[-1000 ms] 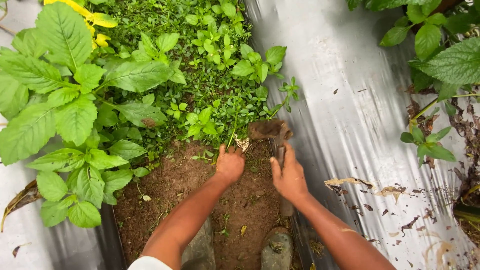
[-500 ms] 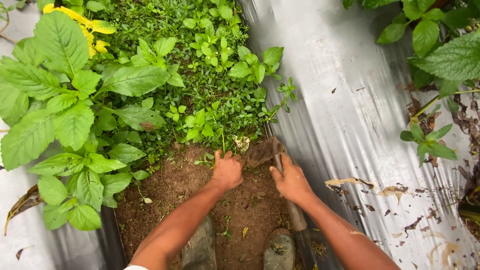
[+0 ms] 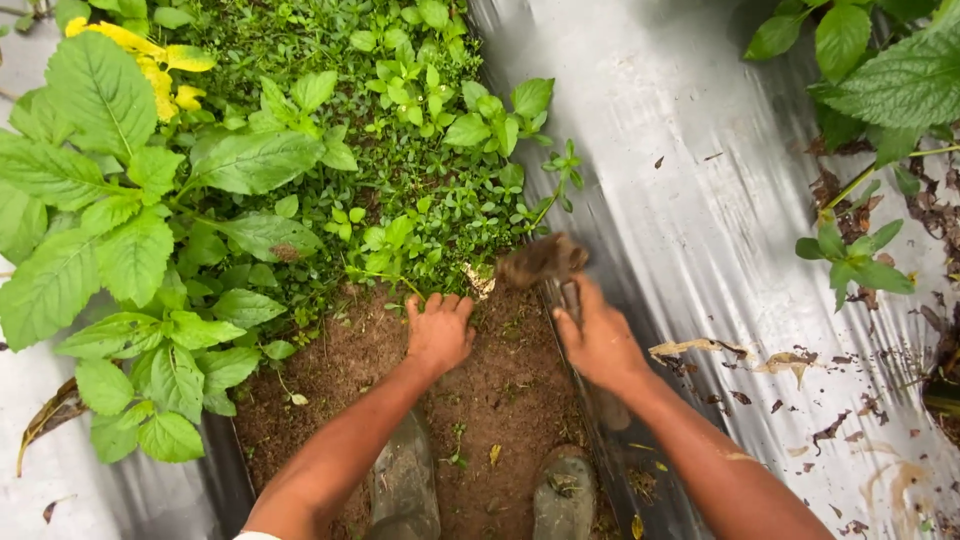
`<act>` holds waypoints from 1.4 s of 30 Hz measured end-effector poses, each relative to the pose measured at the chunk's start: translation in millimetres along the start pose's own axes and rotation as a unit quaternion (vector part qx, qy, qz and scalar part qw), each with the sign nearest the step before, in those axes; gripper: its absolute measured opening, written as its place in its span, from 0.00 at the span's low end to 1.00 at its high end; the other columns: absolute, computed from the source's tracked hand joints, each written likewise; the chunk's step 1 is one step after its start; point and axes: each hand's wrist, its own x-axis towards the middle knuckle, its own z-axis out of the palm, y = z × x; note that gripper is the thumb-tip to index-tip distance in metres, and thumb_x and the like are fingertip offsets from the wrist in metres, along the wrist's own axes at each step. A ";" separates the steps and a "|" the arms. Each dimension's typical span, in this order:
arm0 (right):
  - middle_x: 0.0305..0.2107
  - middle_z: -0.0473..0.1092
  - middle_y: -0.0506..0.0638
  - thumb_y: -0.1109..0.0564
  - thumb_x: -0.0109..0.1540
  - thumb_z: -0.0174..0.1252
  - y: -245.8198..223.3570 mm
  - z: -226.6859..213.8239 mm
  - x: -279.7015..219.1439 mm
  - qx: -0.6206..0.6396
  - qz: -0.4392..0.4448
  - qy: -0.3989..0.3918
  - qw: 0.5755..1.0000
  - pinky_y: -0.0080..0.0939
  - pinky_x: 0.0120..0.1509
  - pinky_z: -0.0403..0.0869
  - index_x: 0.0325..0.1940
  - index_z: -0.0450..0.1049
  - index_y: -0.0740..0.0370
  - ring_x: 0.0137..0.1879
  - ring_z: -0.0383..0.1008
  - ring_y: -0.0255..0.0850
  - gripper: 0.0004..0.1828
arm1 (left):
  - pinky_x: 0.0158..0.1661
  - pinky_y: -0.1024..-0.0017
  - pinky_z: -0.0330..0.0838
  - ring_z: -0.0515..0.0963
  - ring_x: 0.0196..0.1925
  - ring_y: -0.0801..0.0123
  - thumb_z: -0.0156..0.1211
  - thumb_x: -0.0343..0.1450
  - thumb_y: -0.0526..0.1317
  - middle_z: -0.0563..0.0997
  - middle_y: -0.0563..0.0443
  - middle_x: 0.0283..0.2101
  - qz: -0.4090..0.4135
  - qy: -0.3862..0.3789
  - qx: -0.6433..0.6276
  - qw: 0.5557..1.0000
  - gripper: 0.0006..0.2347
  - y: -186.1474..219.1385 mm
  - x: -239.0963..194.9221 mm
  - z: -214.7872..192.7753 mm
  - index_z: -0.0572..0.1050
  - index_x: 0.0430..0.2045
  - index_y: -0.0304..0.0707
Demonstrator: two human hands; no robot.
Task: The person uses a hand hoe to loosen the soil and remove weeds growing between rows of plants in a greenhouse. They repeatedly scrape the ground with the tool and pull out the uprooted weeds by hand, discarding them onto the plastic sheeting.
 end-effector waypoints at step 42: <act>0.38 0.74 0.72 0.55 0.68 0.54 59.6 -33.1 -26.6 0.138 -0.089 0.131 0.978 0.62 0.36 0.79 0.72 0.56 0.69 0.39 0.80 0.61 0.31 | 0.63 0.35 0.44 0.82 0.49 0.51 0.60 0.72 0.51 0.85 0.44 0.35 0.074 -0.171 0.000 0.982 0.16 103.1 -2.3 -42.5 0.75 0.48 0.42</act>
